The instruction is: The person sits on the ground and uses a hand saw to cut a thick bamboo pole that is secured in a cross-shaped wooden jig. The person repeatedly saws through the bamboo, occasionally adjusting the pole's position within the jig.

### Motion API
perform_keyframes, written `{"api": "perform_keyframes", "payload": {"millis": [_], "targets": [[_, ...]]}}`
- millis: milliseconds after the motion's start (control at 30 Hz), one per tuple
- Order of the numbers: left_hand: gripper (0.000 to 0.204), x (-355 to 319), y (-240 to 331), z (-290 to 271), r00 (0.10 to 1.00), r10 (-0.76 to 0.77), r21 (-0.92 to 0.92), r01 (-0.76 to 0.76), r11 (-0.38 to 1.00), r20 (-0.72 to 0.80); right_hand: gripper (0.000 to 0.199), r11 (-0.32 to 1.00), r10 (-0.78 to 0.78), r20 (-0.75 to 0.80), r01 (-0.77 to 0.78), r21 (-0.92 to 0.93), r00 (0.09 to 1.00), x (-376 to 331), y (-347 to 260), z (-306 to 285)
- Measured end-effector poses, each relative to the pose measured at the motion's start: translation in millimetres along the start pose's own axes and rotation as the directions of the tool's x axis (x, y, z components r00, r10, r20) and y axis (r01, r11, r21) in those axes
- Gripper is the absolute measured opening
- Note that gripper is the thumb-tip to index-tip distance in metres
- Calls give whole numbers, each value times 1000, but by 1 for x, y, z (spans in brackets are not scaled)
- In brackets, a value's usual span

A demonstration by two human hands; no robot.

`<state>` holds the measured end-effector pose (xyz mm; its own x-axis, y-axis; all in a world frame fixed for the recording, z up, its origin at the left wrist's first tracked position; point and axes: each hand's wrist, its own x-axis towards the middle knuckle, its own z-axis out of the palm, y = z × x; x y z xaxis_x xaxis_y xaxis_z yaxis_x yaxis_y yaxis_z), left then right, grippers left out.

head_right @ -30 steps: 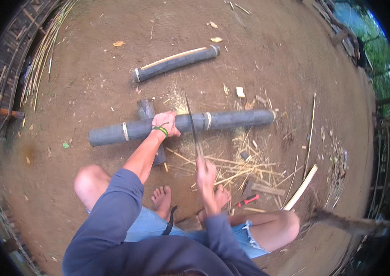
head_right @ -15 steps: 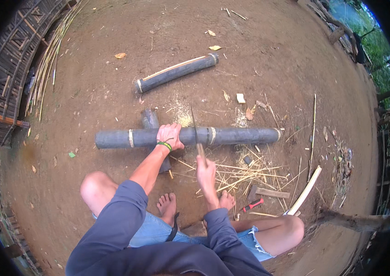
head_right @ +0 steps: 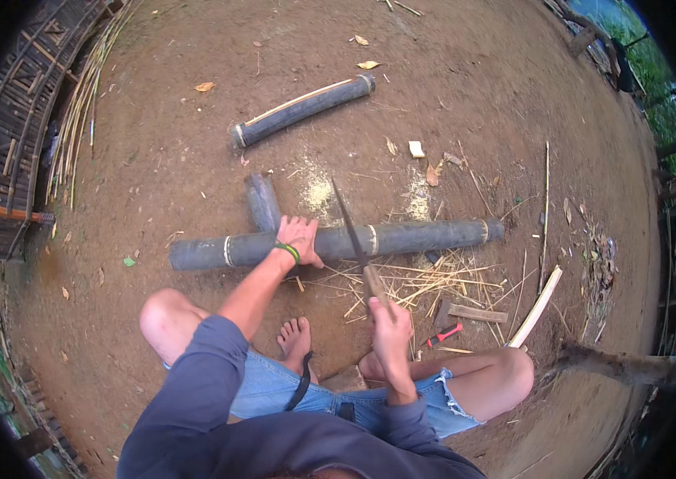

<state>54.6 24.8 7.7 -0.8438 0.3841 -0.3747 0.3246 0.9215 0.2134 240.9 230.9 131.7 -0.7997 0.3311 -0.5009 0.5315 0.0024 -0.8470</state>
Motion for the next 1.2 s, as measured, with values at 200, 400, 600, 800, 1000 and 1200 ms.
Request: {"api": "perform_keyframes", "payload": {"millis": [200,400,600,800,1000,1200], "targets": [[74,6,-14,-9,998,54,-114,-58,992,-42,34,876,-433,-69,438,203,899,2,-86,-46],[59,8,14,-81,941,141,122,-109,987,-306,30,865,-419,-138,440,239,898,0,-97,-57],[64,10,0,-28,942,78,91,-51,995,-327,32,888,-394,-35,390,243,918,23,-65,-34],[82,24,-40,8,973,-67,47,79,996,-221,29,958,-245,82,228,175,966,36,-7,-7],[83,29,-44,-3,983,-70,50,79,996,-170,35,987,-160,81,158,27,984,32,14,31],[82,25,-40,-10,992,-96,-16,95,995,-84,36,992,-114,103,118,-36,988,42,51,40]]}}
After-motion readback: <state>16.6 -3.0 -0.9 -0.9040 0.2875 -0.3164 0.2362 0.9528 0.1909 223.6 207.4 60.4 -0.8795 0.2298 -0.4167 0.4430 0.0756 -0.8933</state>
